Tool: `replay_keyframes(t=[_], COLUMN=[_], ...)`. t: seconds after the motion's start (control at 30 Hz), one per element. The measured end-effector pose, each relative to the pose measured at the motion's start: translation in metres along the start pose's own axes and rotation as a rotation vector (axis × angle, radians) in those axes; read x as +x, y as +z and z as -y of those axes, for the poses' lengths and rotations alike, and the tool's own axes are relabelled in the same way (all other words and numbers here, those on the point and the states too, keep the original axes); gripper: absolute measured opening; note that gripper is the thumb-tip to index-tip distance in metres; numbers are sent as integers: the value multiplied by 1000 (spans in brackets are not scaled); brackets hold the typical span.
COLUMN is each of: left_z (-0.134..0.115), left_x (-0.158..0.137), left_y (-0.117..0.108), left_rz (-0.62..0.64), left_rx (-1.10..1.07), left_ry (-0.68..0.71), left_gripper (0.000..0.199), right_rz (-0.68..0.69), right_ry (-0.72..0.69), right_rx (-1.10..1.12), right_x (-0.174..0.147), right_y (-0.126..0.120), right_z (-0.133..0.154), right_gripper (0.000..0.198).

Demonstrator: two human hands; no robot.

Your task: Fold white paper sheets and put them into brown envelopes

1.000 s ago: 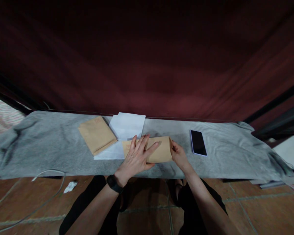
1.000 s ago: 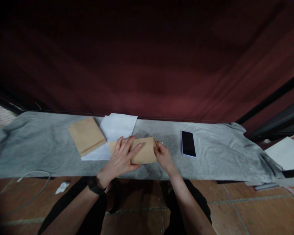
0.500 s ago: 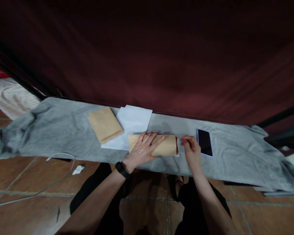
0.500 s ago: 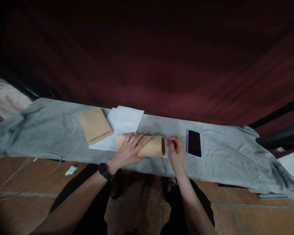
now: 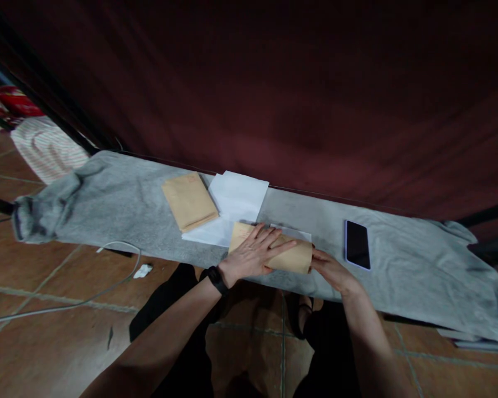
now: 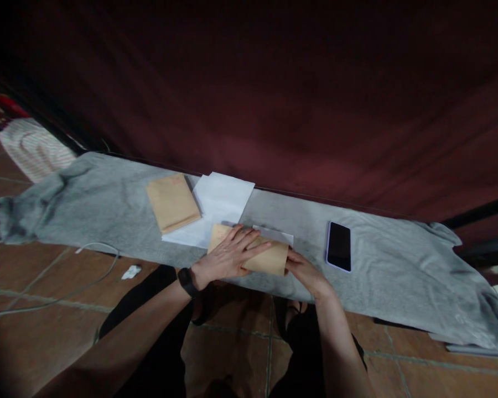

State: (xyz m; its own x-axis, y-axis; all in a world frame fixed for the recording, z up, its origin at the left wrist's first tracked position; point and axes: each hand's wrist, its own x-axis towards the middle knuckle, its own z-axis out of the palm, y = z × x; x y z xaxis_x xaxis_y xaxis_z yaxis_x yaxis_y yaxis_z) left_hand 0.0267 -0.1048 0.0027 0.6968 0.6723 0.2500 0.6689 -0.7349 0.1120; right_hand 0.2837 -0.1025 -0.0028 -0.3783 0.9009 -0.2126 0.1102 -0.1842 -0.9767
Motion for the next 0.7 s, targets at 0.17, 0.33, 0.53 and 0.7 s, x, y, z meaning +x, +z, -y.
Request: replay_keyframes(t=[0.17, 0.33, 0.53, 0.7], left_z=[1, 11, 46, 67], left_x=[1, -2, -15, -29], left_y=[-2, -15, -38, -27], left_rz=[19, -28, -122, -37], left_rx=[5, -10, 19, 42], left_ry=[-17, -47, -229, -272], left_gripper=[98, 95, 96, 102], right_rz=[-21, -185, -736, -748], right_ry=[-7, -81, -173, -65], right_rx=[-1, 52, -531, -886], right_x=[2, 13, 22, 30], right_y=[-3, -10, -23, -5], right_z=[-6, -8, -38, -62], right_gripper=[35, 40, 46, 40])
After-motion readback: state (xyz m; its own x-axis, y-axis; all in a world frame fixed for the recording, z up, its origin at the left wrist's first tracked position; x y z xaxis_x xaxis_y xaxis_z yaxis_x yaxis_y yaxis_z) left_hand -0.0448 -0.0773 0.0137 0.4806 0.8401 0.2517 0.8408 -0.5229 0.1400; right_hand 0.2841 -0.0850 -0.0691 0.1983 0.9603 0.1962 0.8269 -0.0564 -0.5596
